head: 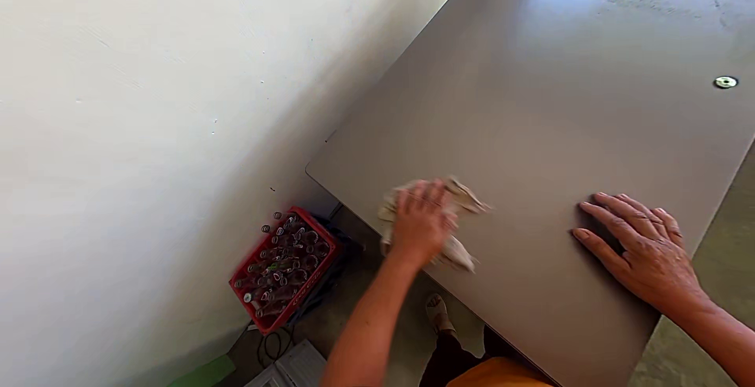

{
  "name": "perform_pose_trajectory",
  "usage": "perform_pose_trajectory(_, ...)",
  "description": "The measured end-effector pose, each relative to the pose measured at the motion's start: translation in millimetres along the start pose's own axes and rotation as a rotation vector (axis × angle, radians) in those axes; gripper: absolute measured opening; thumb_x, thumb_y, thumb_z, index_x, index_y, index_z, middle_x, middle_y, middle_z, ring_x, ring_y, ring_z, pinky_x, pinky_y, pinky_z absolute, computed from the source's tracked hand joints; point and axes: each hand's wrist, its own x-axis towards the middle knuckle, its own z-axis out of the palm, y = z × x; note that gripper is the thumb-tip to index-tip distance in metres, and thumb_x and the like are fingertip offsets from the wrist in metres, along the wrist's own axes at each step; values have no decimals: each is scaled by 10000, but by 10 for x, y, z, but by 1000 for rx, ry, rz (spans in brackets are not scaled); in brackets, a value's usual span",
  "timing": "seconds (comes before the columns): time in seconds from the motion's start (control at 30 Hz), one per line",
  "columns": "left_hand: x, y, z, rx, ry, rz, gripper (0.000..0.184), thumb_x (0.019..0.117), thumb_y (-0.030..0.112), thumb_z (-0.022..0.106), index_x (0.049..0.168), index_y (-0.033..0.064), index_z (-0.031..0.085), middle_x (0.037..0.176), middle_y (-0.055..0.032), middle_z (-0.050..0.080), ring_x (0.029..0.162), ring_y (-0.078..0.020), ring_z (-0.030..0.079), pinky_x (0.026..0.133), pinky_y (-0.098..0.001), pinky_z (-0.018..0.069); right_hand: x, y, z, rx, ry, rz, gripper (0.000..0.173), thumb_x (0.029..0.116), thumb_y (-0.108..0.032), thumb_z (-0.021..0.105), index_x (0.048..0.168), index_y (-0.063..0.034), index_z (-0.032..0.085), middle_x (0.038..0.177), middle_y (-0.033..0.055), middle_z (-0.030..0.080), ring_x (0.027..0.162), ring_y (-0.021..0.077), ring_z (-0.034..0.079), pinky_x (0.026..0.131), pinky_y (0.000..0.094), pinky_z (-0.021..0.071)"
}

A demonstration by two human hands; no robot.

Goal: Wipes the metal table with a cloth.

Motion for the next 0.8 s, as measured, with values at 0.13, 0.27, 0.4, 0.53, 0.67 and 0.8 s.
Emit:
perform_pose_trajectory(0.13, 402, -1344, -363, 159, 51, -456, 541, 1090, 388, 374, 1506, 62, 489, 1622, -185, 356, 1517, -429, 260, 1188, -688, 125, 10, -10, 12, -4, 5, 2, 655, 1024, -575, 397, 1354, -70, 652, 1456, 242, 560, 1400, 498, 449, 1158, 705, 207)
perform_pose_trajectory(0.27, 488, -837, -200, 177, 28, -503, 590, 1085, 391, 387, 1549, 27, 405, 1651, -238, 258, 1536, -464, 172, 1197, -698, 65, 13, 5, 29, -5, 13, 15, 642, 1023, -579, 403, 1348, -87, 657, 1451, 228, 568, 1402, 481, 455, 1160, 695, 210)
perform_pose_trajectory(0.4, -43, 553, 240, 18, -83, 54, 530, 1049, 397, 456, 1490, 116, 540, 1583, -90, 457, 1499, -369, 349, 1198, -655, 193, 6, 21, 21, 6, -2, 18, 642, 1024, -572, 414, 1345, -71, 652, 1450, 249, 560, 1410, 494, 436, 1171, 685, 191)
perform_pose_trajectory(0.53, -187, 298, 69, -30, -41, 71, 457, 1034, 351, 488, 1426, 155, 617, 1522, -42, 538, 1454, -353, 432, 1173, -646, 257, 4, 1, 1, 7, -14, 13, 633, 1021, -558, 430, 1351, -64, 649, 1453, 258, 555, 1410, 509, 428, 1167, 687, 193)
perform_pose_trajectory(0.67, 48, -821, -175, 126, 66, -351, 521, 1064, 393, 420, 1485, 108, 535, 1604, -158, 401, 1509, -424, 286, 1187, -683, 133, 5, 0, -4, 4, -11, 11, 630, 1022, -556, 422, 1353, -70, 647, 1454, 257, 554, 1408, 513, 428, 1158, 698, 194)
perform_pose_trajectory(0.8, 67, -315, -13, 142, -1, -306, 623, 1060, 430, 419, 1542, 37, 431, 1636, -229, 305, 1528, -477, 194, 1186, -717, 73, -9, 20, 11, 8, -11, 9, 636, 1018, -569, 416, 1353, -81, 647, 1460, 245, 552, 1417, 501, 423, 1161, 701, 191)
